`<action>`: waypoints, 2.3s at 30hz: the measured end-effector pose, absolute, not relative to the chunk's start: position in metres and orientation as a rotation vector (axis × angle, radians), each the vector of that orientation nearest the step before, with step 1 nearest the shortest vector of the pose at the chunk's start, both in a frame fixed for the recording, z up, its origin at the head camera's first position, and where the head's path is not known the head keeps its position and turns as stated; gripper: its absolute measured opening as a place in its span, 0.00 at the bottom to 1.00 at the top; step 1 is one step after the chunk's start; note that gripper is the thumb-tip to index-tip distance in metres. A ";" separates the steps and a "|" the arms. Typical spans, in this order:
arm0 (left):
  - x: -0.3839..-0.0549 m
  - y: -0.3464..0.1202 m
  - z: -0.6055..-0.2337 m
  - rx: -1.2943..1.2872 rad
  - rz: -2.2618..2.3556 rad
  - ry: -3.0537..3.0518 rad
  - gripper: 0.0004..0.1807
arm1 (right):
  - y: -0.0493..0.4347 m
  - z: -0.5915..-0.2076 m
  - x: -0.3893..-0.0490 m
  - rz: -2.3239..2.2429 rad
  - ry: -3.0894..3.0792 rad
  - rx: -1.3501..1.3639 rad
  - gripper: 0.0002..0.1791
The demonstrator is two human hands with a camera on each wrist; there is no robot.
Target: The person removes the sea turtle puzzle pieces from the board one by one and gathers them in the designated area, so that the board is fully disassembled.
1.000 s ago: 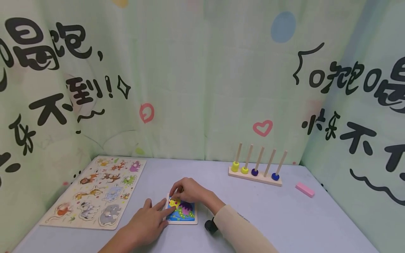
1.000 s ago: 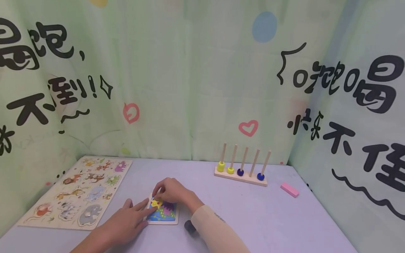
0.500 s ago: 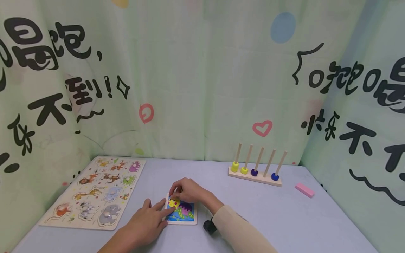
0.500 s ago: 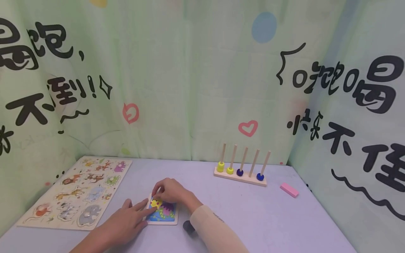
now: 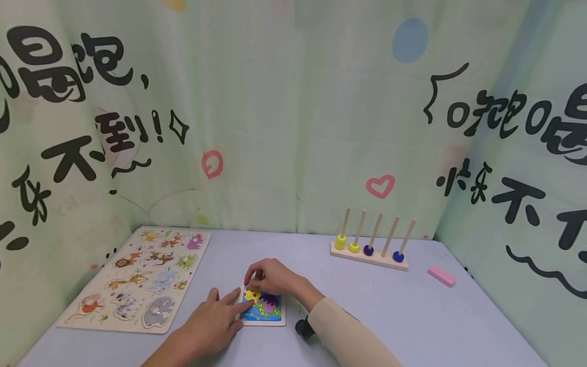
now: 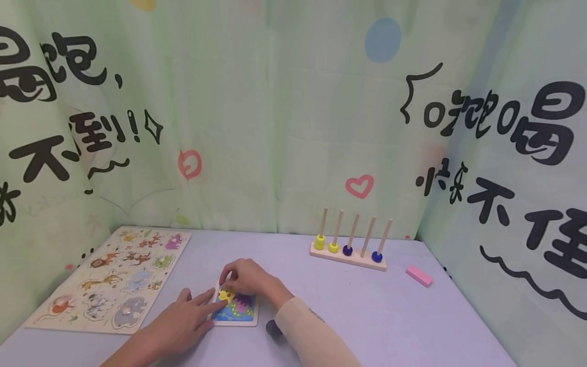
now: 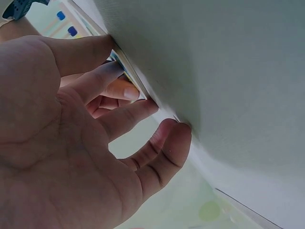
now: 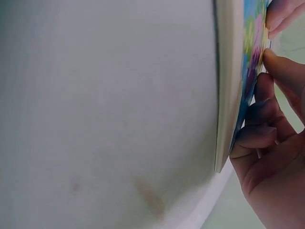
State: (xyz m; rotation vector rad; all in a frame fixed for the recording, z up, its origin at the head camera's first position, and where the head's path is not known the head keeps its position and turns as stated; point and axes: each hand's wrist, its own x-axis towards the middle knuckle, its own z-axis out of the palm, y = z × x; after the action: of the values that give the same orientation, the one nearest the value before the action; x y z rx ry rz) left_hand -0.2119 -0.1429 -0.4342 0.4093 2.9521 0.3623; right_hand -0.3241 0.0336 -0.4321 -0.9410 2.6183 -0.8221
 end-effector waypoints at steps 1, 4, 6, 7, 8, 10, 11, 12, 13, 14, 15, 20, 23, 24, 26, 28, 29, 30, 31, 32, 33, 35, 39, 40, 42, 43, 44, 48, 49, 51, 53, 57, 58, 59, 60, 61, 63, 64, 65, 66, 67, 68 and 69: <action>-0.212 -0.143 -0.434 0.411 0.362 2.954 0.24 | 0.034 -0.432 -0.324 -0.815 2.622 -0.949 0.02; -0.212 -0.143 -0.435 0.418 0.362 2.958 0.24 | 0.034 -0.431 -0.325 -0.798 2.629 -0.960 0.02; -0.212 -0.142 -0.435 0.421 0.361 2.959 0.24 | 0.034 -0.430 -0.325 -0.791 2.631 -0.955 0.02; -0.213 -0.142 -0.435 0.421 0.361 2.958 0.24 | 0.034 -0.430 -0.325 -0.790 2.632 -0.951 0.02; -0.213 -0.142 -0.435 0.423 0.360 2.957 0.24 | 0.034 -0.430 -0.325 -0.789 2.632 -0.945 0.02; -0.213 -0.142 -0.435 0.425 0.360 2.957 0.24 | 0.034 -0.429 -0.325 -0.790 2.634 -0.940 0.03; -0.213 -0.142 -0.435 0.426 0.362 2.957 0.24 | 0.034 -0.429 -0.325 -0.792 2.635 -0.940 0.03; -0.213 -0.142 -0.434 0.428 0.364 2.957 0.24 | 0.034 -0.429 -0.326 -0.797 2.635 -0.936 0.03; -0.213 -0.142 -0.434 0.430 0.364 2.957 0.24 | 0.034 -0.429 -0.326 -0.802 2.636 -0.933 0.03; -0.213 -0.142 -0.434 0.432 0.363 2.957 0.24 | 0.034 -0.430 -0.326 -0.811 2.635 -0.930 0.03; -0.214 -0.142 -0.434 0.433 0.364 2.956 0.24 | 0.034 -0.430 -0.325 -0.822 2.634 -0.925 0.03; -0.214 -0.142 -0.435 0.430 0.358 2.948 0.24 | 0.033 -0.431 -0.324 -0.892 2.616 -0.874 0.03; -0.214 -0.142 -0.434 0.423 0.359 2.945 0.24 | 0.033 -0.432 -0.324 -0.920 2.602 -0.857 0.04; -0.214 -0.142 -0.435 0.419 0.361 2.942 0.23 | 0.032 -0.432 -0.324 -0.927 2.597 -0.853 0.04; -0.214 -0.142 -0.435 0.414 0.364 2.938 0.23 | 0.032 -0.432 -0.324 -0.932 2.593 -0.847 0.04; -0.214 -0.143 -0.435 0.413 0.365 2.935 0.23 | 0.031 -0.432 -0.324 -0.940 2.586 -0.837 0.03; -0.214 -0.144 -0.435 0.411 0.366 2.934 0.24 | 0.031 -0.432 -0.323 -0.943 2.583 -0.831 0.03; -0.214 -0.145 -0.436 0.409 0.365 2.933 0.24 | 0.030 -0.432 -0.323 -0.947 2.578 -0.827 0.03; -0.214 -0.145 -0.436 0.408 0.361 2.933 0.24 | 0.030 -0.432 -0.323 -0.952 2.574 -0.825 0.04; -0.214 -0.146 -0.436 0.408 0.363 2.933 0.24 | 0.030 -0.432 -0.323 -0.956 2.570 -0.821 0.04; -0.214 -0.146 -0.436 0.408 0.364 2.934 0.24 | 0.029 -0.431 -0.323 -0.960 2.565 -0.817 0.04; -0.214 -0.147 -0.436 0.410 0.371 2.936 0.24 | 0.029 -0.431 -0.322 -0.960 2.560 -0.811 0.04; -0.213 -0.146 -0.436 0.423 0.379 2.949 0.24 | 0.030 -0.432 -0.320 -0.936 2.574 -0.815 0.04; -0.213 -0.146 -0.436 0.426 0.379 2.952 0.24 | 0.030 -0.432 -0.320 -0.927 2.583 -0.819 0.04; -0.213 -0.145 -0.435 0.425 0.380 2.952 0.24 | 0.031 -0.432 -0.319 -0.911 2.601 -0.832 0.04; -0.213 -0.145 -0.435 0.423 0.381 2.951 0.24 | 0.031 -0.432 -0.319 -0.900 2.612 -0.839 0.04; -0.213 -0.145 -0.435 0.421 0.382 2.948 0.24 | 0.030 -0.432 -0.319 -0.889 2.623 -0.846 0.04; -0.213 -0.144 -0.434 0.404 0.384 2.932 0.24 | 0.029 -0.431 -0.318 -0.837 2.660 -0.864 0.04; -0.213 -0.144 -0.434 0.403 0.384 2.931 0.24 | 0.029 -0.430 -0.318 -0.825 2.670 -0.868 0.03; -0.213 -0.144 -0.434 0.399 0.384 2.929 0.24 | 0.028 -0.430 -0.317 -0.809 2.684 -0.869 0.03; -0.213 -0.144 -0.434 0.398 0.384 2.929 0.24 | 0.028 -0.430 -0.317 -0.802 2.689 -0.872 0.03; -0.213 -0.145 -0.434 0.401 0.384 2.933 0.24 | 0.028 -0.431 -0.318 -0.794 2.691 -0.884 0.03; -0.213 -0.145 -0.434 0.404 0.383 2.934 0.24 | 0.028 -0.432 -0.319 -0.791 2.691 -0.887 0.03; -0.213 -0.145 -0.434 0.405 0.383 2.935 0.24 | 0.028 -0.432 -0.320 -0.788 2.692 -0.892 0.03; -0.213 -0.145 -0.434 0.408 0.382 2.938 0.24 | 0.028 -0.432 -0.320 -0.784 2.694 -0.895 0.03; -0.213 -0.145 -0.434 0.410 0.379 2.939 0.24 | 0.028 -0.433 -0.320 -0.781 2.696 -0.896 0.03; -0.212 -0.145 -0.434 0.418 0.375 2.946 0.24 | 0.027 -0.433 -0.321 -0.771 2.699 -0.897 0.03; -0.212 -0.145 -0.434 0.421 0.371 2.949 0.24 | 0.027 -0.433 -0.321 -0.765 2.701 -0.899 0.03; -0.212 -0.145 -0.434 0.423 0.367 2.953 0.24 | 0.026 -0.432 -0.321 -0.760 2.703 -0.899 0.03; -0.211 -0.145 -0.434 0.428 0.363 2.958 0.24 | 0.026 -0.432 -0.321 -0.757 2.703 -0.898 0.03; -0.211 -0.145 -0.434 0.432 0.362 2.962 0.24 | 0.026 -0.431 -0.321 -0.751 2.704 -0.896 0.03; -0.211 -0.145 -0.434 0.433 0.361 2.965 0.24 | 0.026 -0.431 -0.320 -0.749 2.704 -0.894 0.03; -0.211 -0.145 -0.434 0.434 0.358 2.966 0.24 | 0.026 -0.430 -0.320 -0.747 2.703 -0.893 0.03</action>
State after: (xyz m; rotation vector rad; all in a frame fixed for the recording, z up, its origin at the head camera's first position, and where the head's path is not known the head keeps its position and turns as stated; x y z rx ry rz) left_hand -0.2107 -0.1449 -0.4337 0.4341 2.9663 0.3583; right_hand -0.3201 0.0255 -0.4299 -0.8925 2.7029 -0.7472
